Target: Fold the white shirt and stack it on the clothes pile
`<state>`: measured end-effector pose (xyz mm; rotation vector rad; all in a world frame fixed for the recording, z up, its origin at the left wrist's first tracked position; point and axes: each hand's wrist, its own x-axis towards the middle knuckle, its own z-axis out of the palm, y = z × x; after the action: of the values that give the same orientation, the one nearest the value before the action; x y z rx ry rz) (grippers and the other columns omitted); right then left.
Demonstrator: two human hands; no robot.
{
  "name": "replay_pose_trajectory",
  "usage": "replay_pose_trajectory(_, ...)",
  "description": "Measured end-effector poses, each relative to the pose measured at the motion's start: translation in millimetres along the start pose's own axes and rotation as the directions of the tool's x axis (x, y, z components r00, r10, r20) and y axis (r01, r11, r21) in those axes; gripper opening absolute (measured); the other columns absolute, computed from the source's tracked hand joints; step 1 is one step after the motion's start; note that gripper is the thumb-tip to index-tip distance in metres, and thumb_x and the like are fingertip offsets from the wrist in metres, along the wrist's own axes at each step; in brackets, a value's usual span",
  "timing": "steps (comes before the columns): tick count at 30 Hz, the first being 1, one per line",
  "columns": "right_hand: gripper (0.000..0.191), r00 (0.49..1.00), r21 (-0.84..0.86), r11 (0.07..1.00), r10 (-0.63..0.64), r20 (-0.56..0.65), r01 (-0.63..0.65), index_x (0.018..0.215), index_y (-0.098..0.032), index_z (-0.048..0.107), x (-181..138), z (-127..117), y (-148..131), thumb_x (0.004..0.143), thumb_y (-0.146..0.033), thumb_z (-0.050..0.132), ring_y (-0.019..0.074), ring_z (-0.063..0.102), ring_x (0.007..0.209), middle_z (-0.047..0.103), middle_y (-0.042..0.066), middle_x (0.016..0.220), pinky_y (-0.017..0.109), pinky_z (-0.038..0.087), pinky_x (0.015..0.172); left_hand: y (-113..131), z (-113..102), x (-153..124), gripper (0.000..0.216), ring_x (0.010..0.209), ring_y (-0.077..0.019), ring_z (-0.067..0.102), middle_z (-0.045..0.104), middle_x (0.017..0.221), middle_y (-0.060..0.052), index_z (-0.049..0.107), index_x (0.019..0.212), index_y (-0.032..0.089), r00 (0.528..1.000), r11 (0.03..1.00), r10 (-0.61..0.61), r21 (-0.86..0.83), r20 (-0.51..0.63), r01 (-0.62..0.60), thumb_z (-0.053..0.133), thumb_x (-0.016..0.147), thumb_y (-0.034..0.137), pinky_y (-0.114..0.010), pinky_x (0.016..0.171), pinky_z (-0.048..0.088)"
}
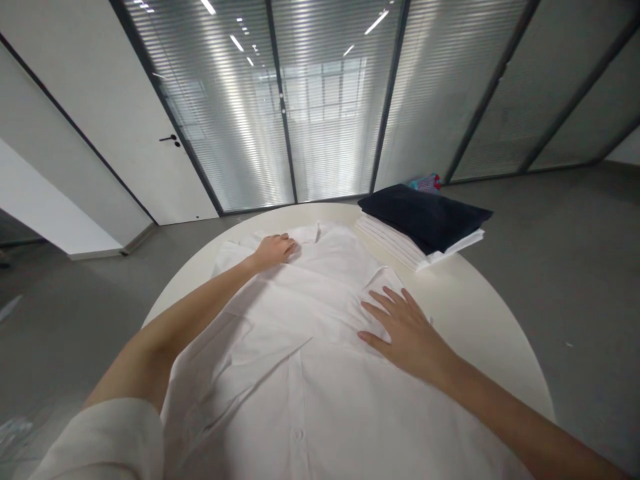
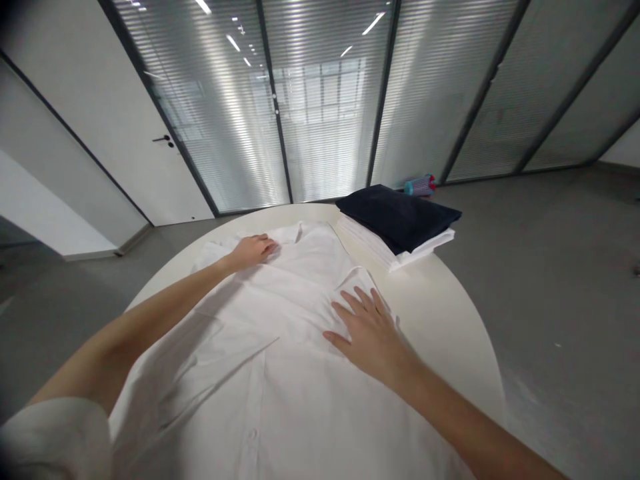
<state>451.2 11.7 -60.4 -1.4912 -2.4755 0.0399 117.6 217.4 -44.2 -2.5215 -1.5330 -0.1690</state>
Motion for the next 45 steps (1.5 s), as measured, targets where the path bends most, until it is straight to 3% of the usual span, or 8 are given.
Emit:
replay_pose_trajectory(6,0.045,0.985,0.029,0.989,-0.138,-0.100,0.142,0.124,-0.017,0.069,139,-42,-30,0.102,-0.042,0.039,0.0300,0.053,0.130,0.062,0.012,0.136,0.049,0.029,0.118,-12,-7,-3,0.038,0.133,-0.0286,0.050,0.057,0.140,-0.014,0.059,0.132,0.017,0.951,0.977,-0.204,-0.104,-0.231,0.184,0.041,0.100,0.025,-0.043,0.110,0.036)
replay_pose_trajectory(12,0.063,0.999,0.042,0.998,-0.039,-0.016,0.040,0.151,-0.010,0.043,282,-4,-47,0.105,-0.052,0.028,0.0329,0.032,0.147,0.032,0.017,0.162,0.049,0.026,0.119,-26,22,-13,0.039,0.132,-0.0231,0.054,0.059,0.143,-0.008,0.061,0.134,0.022,0.992,0.972,-0.128,-0.200,-0.021,0.121,0.042,0.100,0.025,-0.036,0.112,0.039)
replay_pose_trajectory(21,0.084,0.964,0.100,0.994,-0.059,0.258,0.035,0.161,-0.011,0.016,282,63,-38,0.100,-0.069,0.015,0.0331,0.007,0.155,0.005,0.015,0.168,0.063,0.007,0.120,-45,33,-16,0.051,0.151,-0.0276,0.027,0.035,0.162,-0.009,0.044,0.151,0.026,0.976,0.957,-0.209,-0.193,0.066,0.218,0.031,0.105,0.043,-0.053,0.121,0.021)
replay_pose_trajectory(28,0.057,0.979,0.114,0.983,0.127,0.162,-0.146,0.149,-0.010,0.046,290,29,-12,0.106,-0.044,0.032,0.0291,0.035,0.147,0.041,0.019,0.156,0.046,0.027,0.119,-37,24,-22,0.061,0.153,-0.0338,0.020,0.022,0.166,-0.016,0.029,0.158,0.017,0.975,0.980,-0.161,-0.094,0.156,0.177,0.031,0.104,0.045,-0.061,0.118,0.019)
replay_pose_trajectory(32,0.039,0.977,0.117,0.978,0.155,0.146,-0.172,0.127,-0.010,0.067,263,-16,12,0.103,-0.025,0.040,0.0268,0.058,0.127,0.064,0.017,0.135,0.033,0.044,0.104,22,-5,-23,0.046,0.148,-0.0325,0.030,0.041,0.157,-0.017,0.053,0.142,0.014,0.986,0.995,-0.066,-0.083,-0.150,0.054,0.034,0.104,0.032,-0.053,0.118,0.021)
replay_pose_trajectory(35,0.032,0.974,0.136,0.978,0.134,0.184,-0.160,0.110,-0.010,0.075,231,-49,17,0.100,-0.021,0.047,0.0219,0.070,0.103,0.076,0.013,0.111,0.024,0.050,0.087,112,-30,-32,0.036,0.122,-0.0246,0.058,0.063,0.134,-0.014,0.064,0.125,0.015,0.922,0.921,0.310,-0.167,-0.234,-0.352,0.040,0.099,0.021,-0.041,0.105,0.038)
replay_pose_trajectory(40,0.029,0.974,0.181,0.982,0.003,0.226,-0.045,0.120,-0.015,0.072,176,-92,5,0.096,-0.024,0.060,0.0146,0.072,0.084,0.077,0.008,0.109,0.019,0.049,0.075,278,-60,-72,0.041,0.122,-0.0199,0.059,0.060,0.140,-0.008,0.057,0.136,0.018,0.441,0.394,0.862,-0.217,-0.250,-0.893,0.043,0.098,0.020,-0.035,0.101,0.040)
replay_pose_trajectory(45,0.036,0.980,0.172,0.985,-0.063,0.188,0.030,0.126,-0.016,0.070,124,-129,5,0.097,-0.035,0.062,0.0204,0.071,0.099,0.073,0.012,0.120,0.024,0.049,0.085,364,-78,-91,0.055,0.122,-0.0261,0.059,0.060,0.137,-0.012,0.051,0.143,0.015,0.299,0.252,0.937,-0.245,-0.180,-0.936,0.055,0.090,0.027,-0.038,0.092,0.043)
